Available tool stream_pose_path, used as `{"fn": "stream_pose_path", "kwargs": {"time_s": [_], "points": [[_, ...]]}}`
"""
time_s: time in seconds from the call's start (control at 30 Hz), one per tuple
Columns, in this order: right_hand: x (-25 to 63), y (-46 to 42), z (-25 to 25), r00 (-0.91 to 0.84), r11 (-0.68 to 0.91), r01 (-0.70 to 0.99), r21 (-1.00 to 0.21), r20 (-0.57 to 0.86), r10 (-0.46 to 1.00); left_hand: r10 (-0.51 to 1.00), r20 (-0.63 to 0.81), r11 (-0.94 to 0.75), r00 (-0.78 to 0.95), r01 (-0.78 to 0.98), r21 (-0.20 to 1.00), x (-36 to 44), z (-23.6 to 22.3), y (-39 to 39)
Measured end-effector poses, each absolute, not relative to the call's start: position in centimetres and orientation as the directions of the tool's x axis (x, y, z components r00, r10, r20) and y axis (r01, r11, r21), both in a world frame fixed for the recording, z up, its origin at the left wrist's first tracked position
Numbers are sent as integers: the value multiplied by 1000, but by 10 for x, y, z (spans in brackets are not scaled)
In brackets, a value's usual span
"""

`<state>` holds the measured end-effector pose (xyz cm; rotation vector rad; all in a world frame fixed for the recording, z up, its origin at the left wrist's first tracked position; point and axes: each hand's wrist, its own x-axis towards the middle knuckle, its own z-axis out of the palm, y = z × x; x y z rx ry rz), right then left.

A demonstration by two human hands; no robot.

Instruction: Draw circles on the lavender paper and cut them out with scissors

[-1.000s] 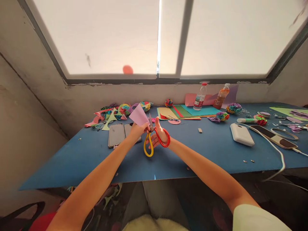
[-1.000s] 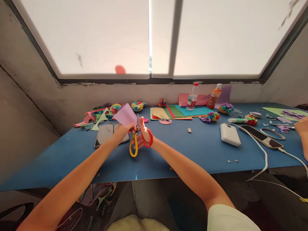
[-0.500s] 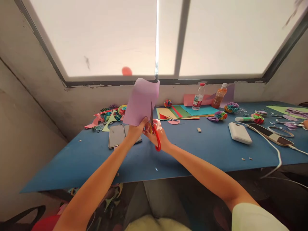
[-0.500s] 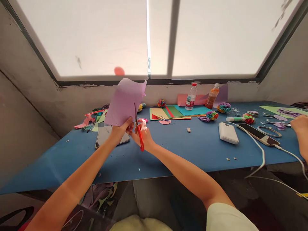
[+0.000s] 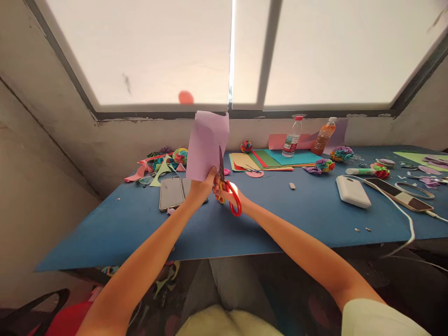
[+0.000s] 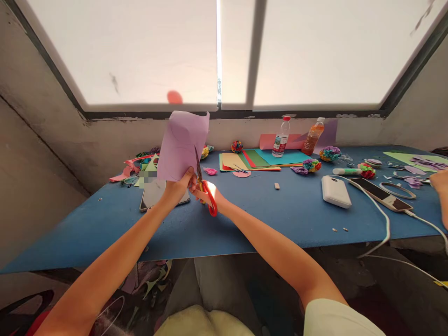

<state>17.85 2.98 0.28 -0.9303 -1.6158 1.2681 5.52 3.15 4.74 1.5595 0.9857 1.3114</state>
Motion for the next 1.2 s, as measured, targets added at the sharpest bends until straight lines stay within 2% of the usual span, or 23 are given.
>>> {"fn": "stream_pose_path", "kwargs": {"time_s": [0.13, 0.27, 0.37, 0.57, 0.9, 1.2], "points": [[182, 26, 6, -446, 268, -18, -963, 247, 860, 948, 313, -316, 67, 46, 948, 57, 51, 26], [185, 24, 7, -512, 293, -63, -954, 283, 811, 926, 376, -371, -34, 99, 923, 56, 53, 26], [185, 25, 6, -540, 256, -94, -962, 266, 799, 924, 381, -378, -17, 97, 921, 55, 49, 28], [183, 28, 7, -571, 199, -105, -974, 223, 790, 959, 282, -280, -28, 69, 958, 55, 43, 27], [184, 23, 15, -540, 225, -77, -971, 231, 810, 935, 354, -352, 12, 138, 926, 57, 50, 22], [186, 18, 22, -562, 174, -161, -971, 236, 793, 931, 353, -362, 93, 123, 924, 56, 48, 22]]}}
